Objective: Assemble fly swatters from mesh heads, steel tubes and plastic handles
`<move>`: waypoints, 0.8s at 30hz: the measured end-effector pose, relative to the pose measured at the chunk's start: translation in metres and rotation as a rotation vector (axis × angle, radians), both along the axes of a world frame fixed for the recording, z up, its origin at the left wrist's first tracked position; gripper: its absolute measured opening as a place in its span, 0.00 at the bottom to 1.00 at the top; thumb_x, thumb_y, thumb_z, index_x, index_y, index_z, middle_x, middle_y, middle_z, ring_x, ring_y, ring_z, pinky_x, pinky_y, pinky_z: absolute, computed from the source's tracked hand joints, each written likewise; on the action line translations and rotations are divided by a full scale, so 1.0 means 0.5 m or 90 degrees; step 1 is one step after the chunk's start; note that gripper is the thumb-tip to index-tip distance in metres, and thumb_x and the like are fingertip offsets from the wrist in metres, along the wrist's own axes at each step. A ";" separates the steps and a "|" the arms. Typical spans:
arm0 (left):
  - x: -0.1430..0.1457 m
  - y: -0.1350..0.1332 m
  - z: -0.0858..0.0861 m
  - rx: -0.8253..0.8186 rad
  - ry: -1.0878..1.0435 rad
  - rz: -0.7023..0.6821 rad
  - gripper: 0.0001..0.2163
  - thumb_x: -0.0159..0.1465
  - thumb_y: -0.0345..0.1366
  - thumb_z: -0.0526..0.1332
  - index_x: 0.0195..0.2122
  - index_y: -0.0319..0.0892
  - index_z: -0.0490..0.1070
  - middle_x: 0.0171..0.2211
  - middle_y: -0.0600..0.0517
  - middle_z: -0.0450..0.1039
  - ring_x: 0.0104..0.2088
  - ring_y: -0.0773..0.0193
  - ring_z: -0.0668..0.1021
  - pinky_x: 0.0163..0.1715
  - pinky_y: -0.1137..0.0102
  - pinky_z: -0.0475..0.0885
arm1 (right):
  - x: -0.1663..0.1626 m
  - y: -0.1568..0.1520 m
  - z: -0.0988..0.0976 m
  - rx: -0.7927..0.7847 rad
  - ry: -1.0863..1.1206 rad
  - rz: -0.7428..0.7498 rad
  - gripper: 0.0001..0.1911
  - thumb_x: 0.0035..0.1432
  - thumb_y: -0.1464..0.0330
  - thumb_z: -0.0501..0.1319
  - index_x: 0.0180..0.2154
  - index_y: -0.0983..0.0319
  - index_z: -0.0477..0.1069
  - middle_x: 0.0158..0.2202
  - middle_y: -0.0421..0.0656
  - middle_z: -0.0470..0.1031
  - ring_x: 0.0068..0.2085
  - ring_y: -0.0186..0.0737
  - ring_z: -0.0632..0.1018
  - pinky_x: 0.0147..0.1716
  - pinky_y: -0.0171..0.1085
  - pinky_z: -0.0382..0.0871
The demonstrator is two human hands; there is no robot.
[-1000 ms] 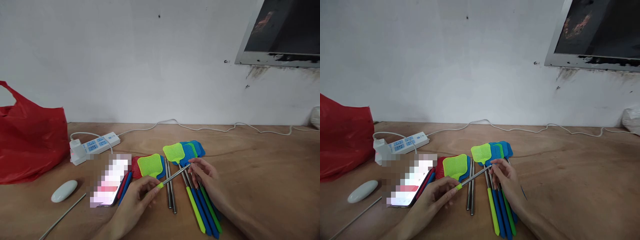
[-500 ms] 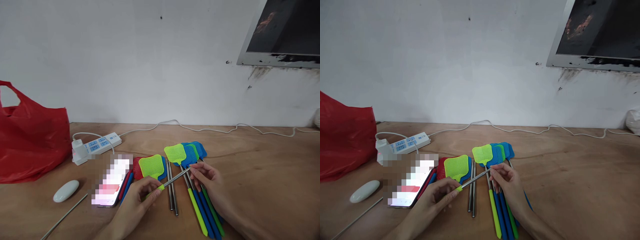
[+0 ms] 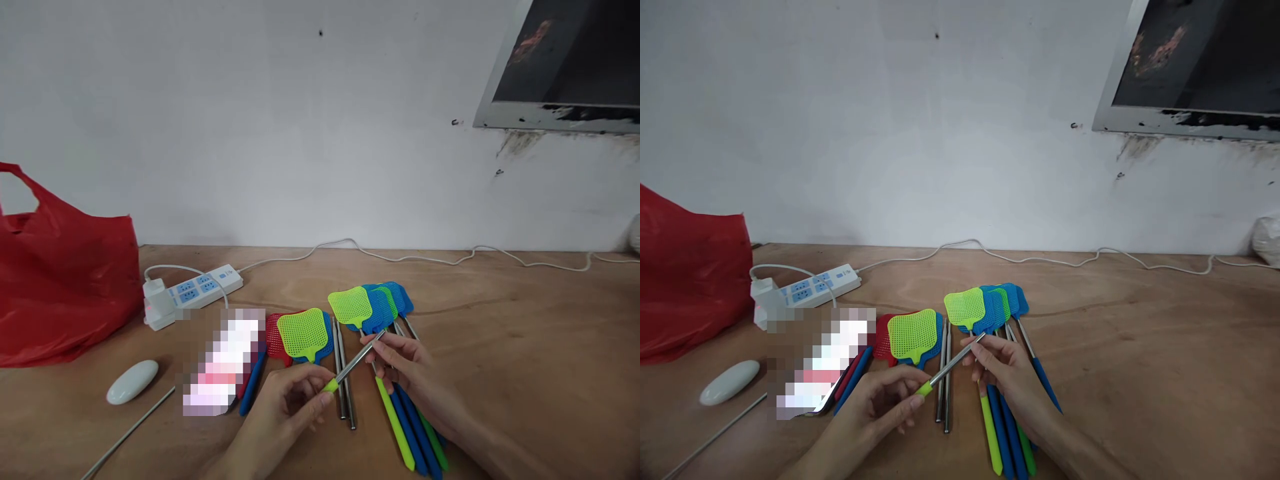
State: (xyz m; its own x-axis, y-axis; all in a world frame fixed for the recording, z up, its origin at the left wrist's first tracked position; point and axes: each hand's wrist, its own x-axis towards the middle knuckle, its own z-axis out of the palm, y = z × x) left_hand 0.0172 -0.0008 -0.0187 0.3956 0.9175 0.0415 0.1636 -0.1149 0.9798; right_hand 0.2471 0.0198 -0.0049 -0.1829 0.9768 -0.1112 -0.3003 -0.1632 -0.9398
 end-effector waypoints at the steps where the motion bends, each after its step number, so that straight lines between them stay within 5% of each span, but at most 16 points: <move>1: 0.000 0.000 0.003 -0.001 0.003 -0.004 0.14 0.66 0.48 0.63 0.43 0.42 0.77 0.28 0.53 0.71 0.27 0.64 0.75 0.27 0.72 0.74 | -0.001 -0.001 0.000 0.007 -0.002 0.005 0.19 0.50 0.55 0.73 0.36 0.63 0.81 0.29 0.42 0.77 0.26 0.31 0.72 0.20 0.27 0.64; 8: -0.019 0.008 0.026 0.186 0.137 0.088 0.10 0.71 0.43 0.55 0.44 0.47 0.74 0.41 0.50 0.78 0.45 0.55 0.79 0.45 0.64 0.75 | 0.005 0.003 0.010 0.003 0.035 -0.091 0.18 0.51 0.54 0.71 0.31 0.61 0.75 0.23 0.39 0.73 0.24 0.33 0.74 0.18 0.28 0.65; 14: -0.039 0.028 -0.018 0.448 0.383 0.151 0.15 0.69 0.37 0.56 0.57 0.46 0.68 0.57 0.44 0.72 0.59 0.47 0.71 0.58 0.49 0.68 | 0.004 0.003 0.015 -0.025 0.012 -0.129 0.22 0.50 0.49 0.69 0.29 0.61 0.69 0.20 0.37 0.73 0.14 0.26 0.63 0.13 0.28 0.55; 20: -0.041 0.031 -0.010 0.474 0.499 0.150 0.15 0.69 0.37 0.54 0.56 0.42 0.68 0.51 0.41 0.76 0.52 0.44 0.76 0.51 0.48 0.72 | 0.003 0.002 0.012 -0.013 -0.042 -0.112 0.22 0.53 0.48 0.67 0.31 0.61 0.70 0.17 0.35 0.68 0.15 0.26 0.59 0.14 0.28 0.47; 24: -0.044 0.032 -0.009 0.480 0.505 0.138 0.22 0.67 0.41 0.58 0.61 0.41 0.63 0.60 0.39 0.69 0.59 0.41 0.71 0.56 0.46 0.69 | 0.005 0.002 0.008 -0.023 -0.066 -0.089 0.22 0.54 0.48 0.65 0.31 0.60 0.70 0.17 0.35 0.68 0.15 0.26 0.58 0.14 0.29 0.47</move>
